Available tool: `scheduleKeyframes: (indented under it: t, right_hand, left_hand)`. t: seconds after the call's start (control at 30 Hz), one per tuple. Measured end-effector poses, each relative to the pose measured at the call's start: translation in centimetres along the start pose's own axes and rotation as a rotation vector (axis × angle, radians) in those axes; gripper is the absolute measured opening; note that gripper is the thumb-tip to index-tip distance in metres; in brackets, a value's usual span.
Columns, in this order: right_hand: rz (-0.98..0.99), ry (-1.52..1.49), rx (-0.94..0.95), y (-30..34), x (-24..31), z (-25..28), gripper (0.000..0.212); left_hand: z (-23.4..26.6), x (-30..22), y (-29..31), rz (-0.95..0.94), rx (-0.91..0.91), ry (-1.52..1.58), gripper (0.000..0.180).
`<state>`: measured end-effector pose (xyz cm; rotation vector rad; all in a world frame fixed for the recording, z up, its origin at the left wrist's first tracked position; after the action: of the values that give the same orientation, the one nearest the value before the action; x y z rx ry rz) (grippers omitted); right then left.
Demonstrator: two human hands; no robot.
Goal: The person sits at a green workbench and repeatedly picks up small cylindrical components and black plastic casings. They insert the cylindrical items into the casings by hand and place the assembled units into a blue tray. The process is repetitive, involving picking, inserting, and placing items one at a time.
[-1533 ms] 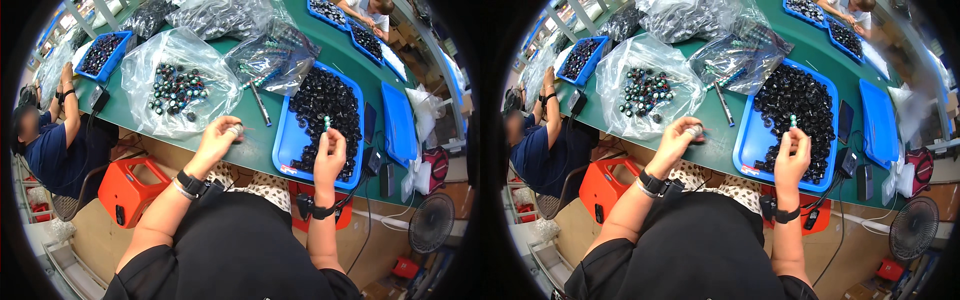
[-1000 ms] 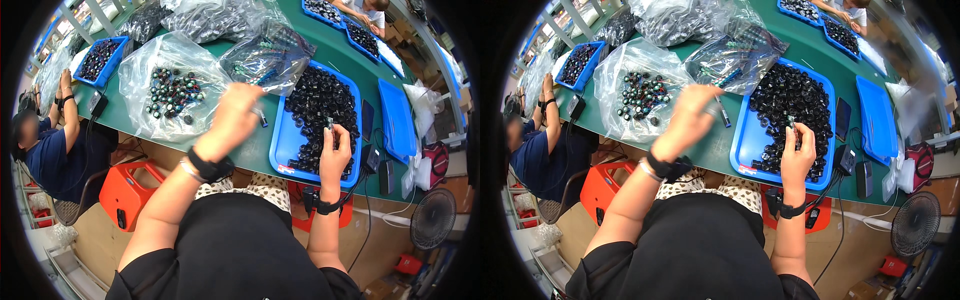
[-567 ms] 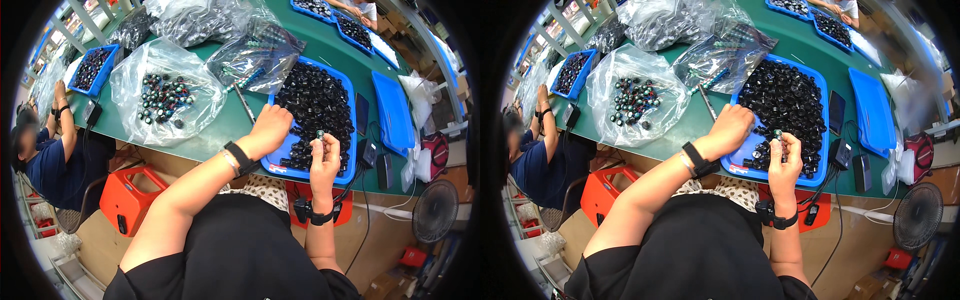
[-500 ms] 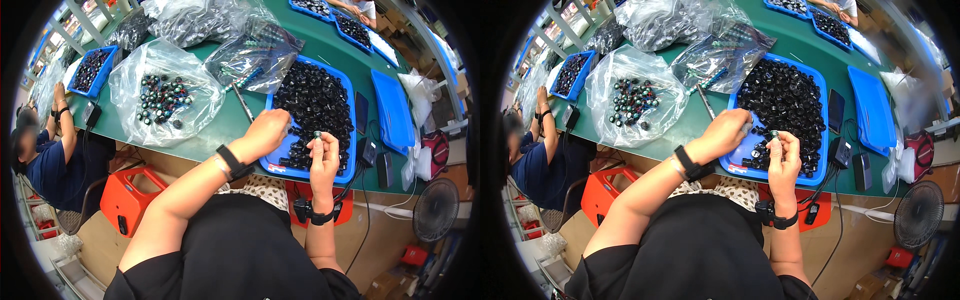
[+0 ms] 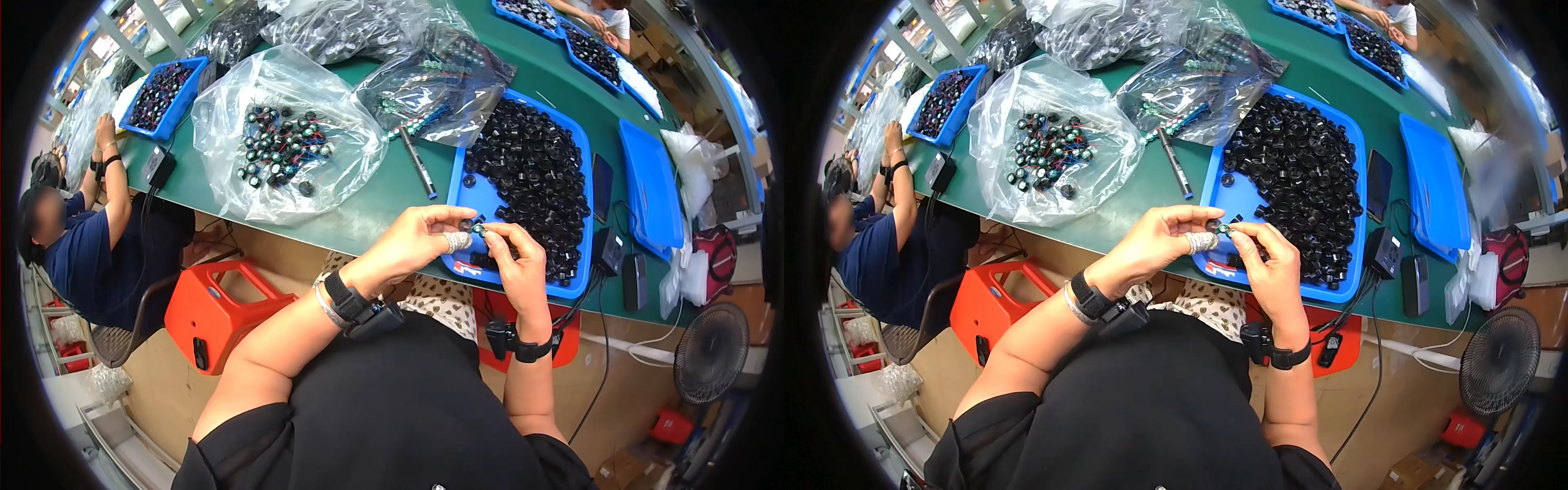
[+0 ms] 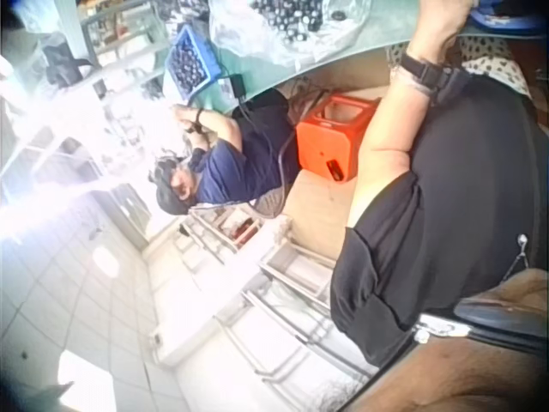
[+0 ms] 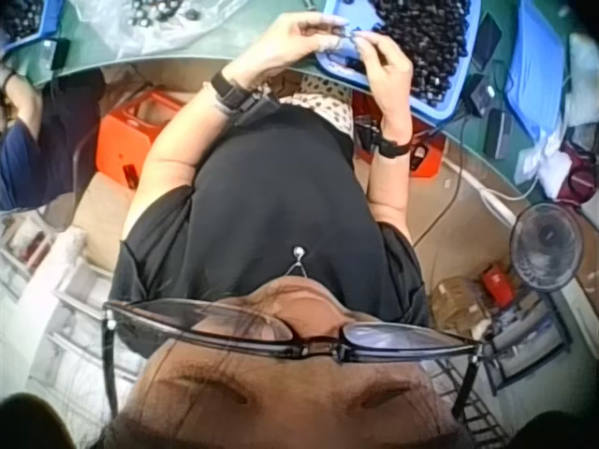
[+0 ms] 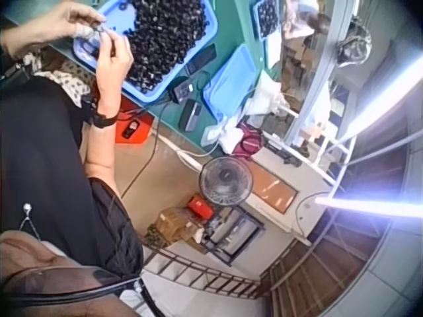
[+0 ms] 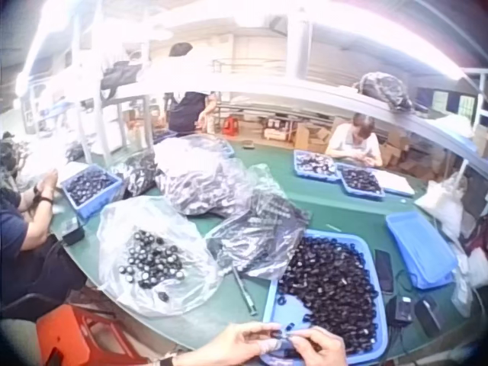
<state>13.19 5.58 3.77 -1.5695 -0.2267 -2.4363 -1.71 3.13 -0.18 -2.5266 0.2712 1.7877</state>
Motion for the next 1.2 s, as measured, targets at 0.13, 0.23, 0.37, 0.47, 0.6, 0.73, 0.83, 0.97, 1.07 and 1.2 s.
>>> scheduleKeyframes:
  t: [0.13, 0.23, 0.37, 0.47, 0.6, 0.73, 0.83, 0.97, 1.07, 1.2]
  right_hand:
    - [-0.126, -0.206, 0.001, 0.0, -1.0, -0.5, 0.013]
    - [-0.149, -0.252, 0.026, 0.1, -1.4, -1.0, 0.012]
    - [-0.162, -0.263, 0.042, 0.2, -1.8, -1.6, 0.012]
    - [-0.177, -0.27, 0.041, 0.2, -1.9, -1.6, 0.012]
    - [-0.22, -0.283, 0.067, 0.1, -2.4, -1.6, 0.012]
    - [-0.246, -0.324, 0.081, -0.1, -2.6, -1.6, 0.012]
    - [-0.236, -0.266, 0.062, -0.1, -2.7, -1.5, 0.012]
    - [-0.197, -0.118, 0.053, 0.3, -2.4, -1.8, 0.017]
    - [-0.22, -0.081, 0.091, 0.9, -1.2, -2.4, 0.022]
    - [-0.263, -0.161, 0.162, 1.3, -1.0, -3.2, 0.026]
  left_hand:
    - [0.0, -0.3, 0.7, -0.001, -0.071, 0.044, 0.039]
    - [0.3, -0.3, 0.8, -0.067, -0.127, 0.06, 0.036]
    - [0.1, 0.3, 0.7, -0.115, -0.15, 0.081, 0.035]
    - [-0.5, 0.3, 0.7, -0.111, -0.132, 0.135, 0.036]
    - [-0.6, 0.3, 0.6, -0.131, -0.14, 0.133, 0.036]
    - [-0.4, 0.7, 0.3, -0.168, -0.156, 0.105, 0.036]
    - [-0.2, 0.7, 0.3, -0.094, -0.177, 0.107, 0.033]
    - [0.0, 0.8, 0.0, -0.051, -0.161, 0.002, 0.027]
    - [0.1, 0.7, 0.0, -0.173, -0.154, -0.153, 0.021]
    - [-0.2, -1.9, 1.0, -0.412, -0.21, -0.464, 0.019]
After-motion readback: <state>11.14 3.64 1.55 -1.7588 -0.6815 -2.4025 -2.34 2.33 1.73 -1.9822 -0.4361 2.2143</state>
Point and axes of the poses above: each hand's wrist, its own y-axis away from the middle knuckle, its own z-axis out of the back of the hand, x = y × z, the point moved 8 cm from there along -y, towards the middle knuckle, and after that the axes turned 10 degrees about -z, right-handed, at the moved point
